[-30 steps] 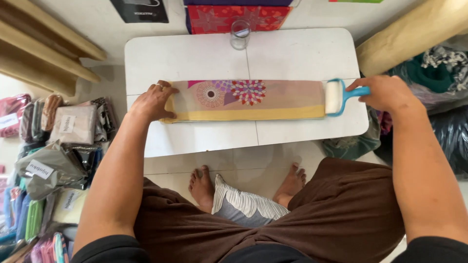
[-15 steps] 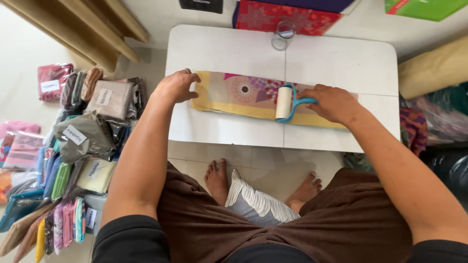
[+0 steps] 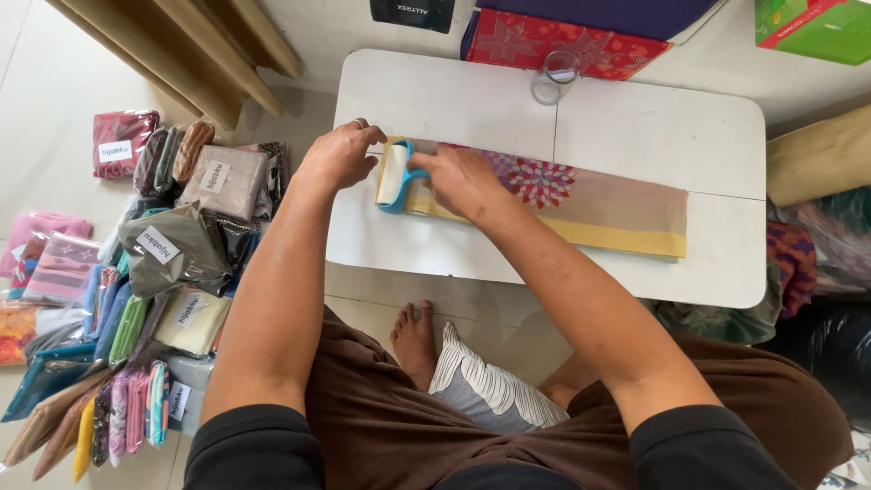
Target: The person folds a patterned cloth on a white table using a blue rolling tool to smooth it. They then place the folded cloth into a clear plastic bag, seal it, and attach a label to the package.
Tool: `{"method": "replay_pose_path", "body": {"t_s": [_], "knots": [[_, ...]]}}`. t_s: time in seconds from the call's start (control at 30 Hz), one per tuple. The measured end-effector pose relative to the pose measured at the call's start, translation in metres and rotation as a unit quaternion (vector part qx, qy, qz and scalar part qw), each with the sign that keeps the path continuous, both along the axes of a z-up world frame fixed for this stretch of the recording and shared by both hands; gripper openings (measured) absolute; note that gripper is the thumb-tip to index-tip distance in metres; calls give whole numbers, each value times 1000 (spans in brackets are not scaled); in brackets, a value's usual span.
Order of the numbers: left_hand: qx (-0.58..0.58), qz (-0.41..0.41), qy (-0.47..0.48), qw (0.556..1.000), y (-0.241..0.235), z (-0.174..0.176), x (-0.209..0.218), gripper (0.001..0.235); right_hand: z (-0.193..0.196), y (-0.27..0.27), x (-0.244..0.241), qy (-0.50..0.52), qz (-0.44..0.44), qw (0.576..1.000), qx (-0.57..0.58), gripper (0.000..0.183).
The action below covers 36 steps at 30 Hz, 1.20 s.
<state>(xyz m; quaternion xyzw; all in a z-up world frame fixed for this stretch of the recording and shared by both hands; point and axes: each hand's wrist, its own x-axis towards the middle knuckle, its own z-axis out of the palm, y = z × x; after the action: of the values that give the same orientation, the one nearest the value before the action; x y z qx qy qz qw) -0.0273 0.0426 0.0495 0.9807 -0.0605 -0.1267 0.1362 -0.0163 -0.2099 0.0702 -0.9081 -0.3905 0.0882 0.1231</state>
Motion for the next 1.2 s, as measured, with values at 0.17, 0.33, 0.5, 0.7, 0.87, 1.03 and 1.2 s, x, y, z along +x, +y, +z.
{"method": "replay_pose_path", "body": {"t_s": [0.17,0.33,0.5,0.7,0.87,1.03,1.2], "knots": [[5,5,16,1000,3,-4,-1,35,60,-52,-7,80,-40,996,-10,40],[7,2,19,1000,7,-9,-4,35,77,-103,3,108,-70,986,-102,36],[14,8,24,1000,8,-5,-3,35,58,-63,7,99,-50,986,-121,39],[-5,-3,-6,1000,7,-2,-2,37,9,17,10,64,-20,997,-40,34],[-5,-10,-26,1000,10,-9,0,42,52,-3,-18,56,-29,997,43,36],[-2,-20,-22,1000,5,-19,2,44,78,-84,-3,99,-77,992,-33,34],[12,-29,-23,999,0,-17,7,44,61,-96,4,71,-83,985,-133,34]]}}
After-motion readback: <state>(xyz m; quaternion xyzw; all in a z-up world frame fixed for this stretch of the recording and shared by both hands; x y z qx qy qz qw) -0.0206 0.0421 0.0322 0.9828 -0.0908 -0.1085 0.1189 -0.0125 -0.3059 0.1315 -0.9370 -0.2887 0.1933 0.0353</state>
